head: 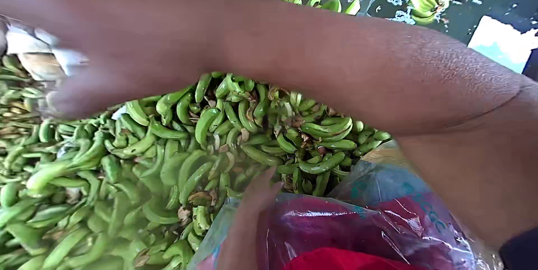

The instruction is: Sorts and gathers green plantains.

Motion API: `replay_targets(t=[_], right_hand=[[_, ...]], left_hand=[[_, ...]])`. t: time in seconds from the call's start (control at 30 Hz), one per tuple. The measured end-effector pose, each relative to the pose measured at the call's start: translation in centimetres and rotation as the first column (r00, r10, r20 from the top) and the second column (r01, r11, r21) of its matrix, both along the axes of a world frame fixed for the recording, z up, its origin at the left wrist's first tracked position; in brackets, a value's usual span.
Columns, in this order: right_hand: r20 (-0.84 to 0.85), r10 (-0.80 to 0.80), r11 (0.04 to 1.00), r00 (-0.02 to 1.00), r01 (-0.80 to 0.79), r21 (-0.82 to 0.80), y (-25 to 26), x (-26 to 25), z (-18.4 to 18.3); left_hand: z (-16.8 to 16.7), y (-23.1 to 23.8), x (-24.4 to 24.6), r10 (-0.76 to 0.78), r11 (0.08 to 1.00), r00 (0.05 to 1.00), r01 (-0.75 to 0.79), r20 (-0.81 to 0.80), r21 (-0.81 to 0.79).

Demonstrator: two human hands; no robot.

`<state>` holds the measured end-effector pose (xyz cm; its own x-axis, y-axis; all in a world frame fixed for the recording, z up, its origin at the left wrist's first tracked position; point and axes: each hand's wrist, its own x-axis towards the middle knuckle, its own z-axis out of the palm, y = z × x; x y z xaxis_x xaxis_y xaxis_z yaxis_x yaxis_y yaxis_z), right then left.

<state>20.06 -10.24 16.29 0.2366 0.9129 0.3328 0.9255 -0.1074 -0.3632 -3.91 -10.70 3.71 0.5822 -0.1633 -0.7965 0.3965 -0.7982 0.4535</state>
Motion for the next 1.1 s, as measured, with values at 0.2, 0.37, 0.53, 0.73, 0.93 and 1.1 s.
replay_targets(t=[0.2,0.37,0.53,0.73,0.93,1.1], right_hand=[[-0.206,-0.433,0.519,0.877,0.056,-0.853,-24.2,-2.3,-12.2],[-0.171,-0.644,0.286,0.746,0.027,-0.958,-28.6,-3.6,-21.7],[-0.094,-0.705,0.167,0.703,0.035,-0.985,-24.8,-5.6,-20.5],[-0.032,-0.631,0.08,0.775,0.024,-0.997,-24.5,-7.6,-18.9],[-0.113,-0.762,0.272,0.637,0.158,-0.949,-23.0,-5.9,-12.6],[-0.281,-0.541,0.719,0.793,0.263,-0.643,-11.7,-5.4,-0.1]], left_hand=[[-0.2,1.2,-0.6,0.03,0.999,0.999,-0.029,0.039,-0.039],[0.0,1.1,-1.2,0.051,0.998,0.997,-0.049,0.054,-0.034],[0.3,0.7,-0.9,0.071,0.996,0.992,-0.065,0.108,-0.059],[-0.3,1.2,-1.3,0.07,0.996,0.988,-0.062,0.14,-0.061],[0.1,1.5,-1.5,0.1,0.993,0.973,-0.086,0.206,-0.076],[0.4,0.6,-0.6,0.032,0.998,0.997,-0.029,0.068,-0.048]])
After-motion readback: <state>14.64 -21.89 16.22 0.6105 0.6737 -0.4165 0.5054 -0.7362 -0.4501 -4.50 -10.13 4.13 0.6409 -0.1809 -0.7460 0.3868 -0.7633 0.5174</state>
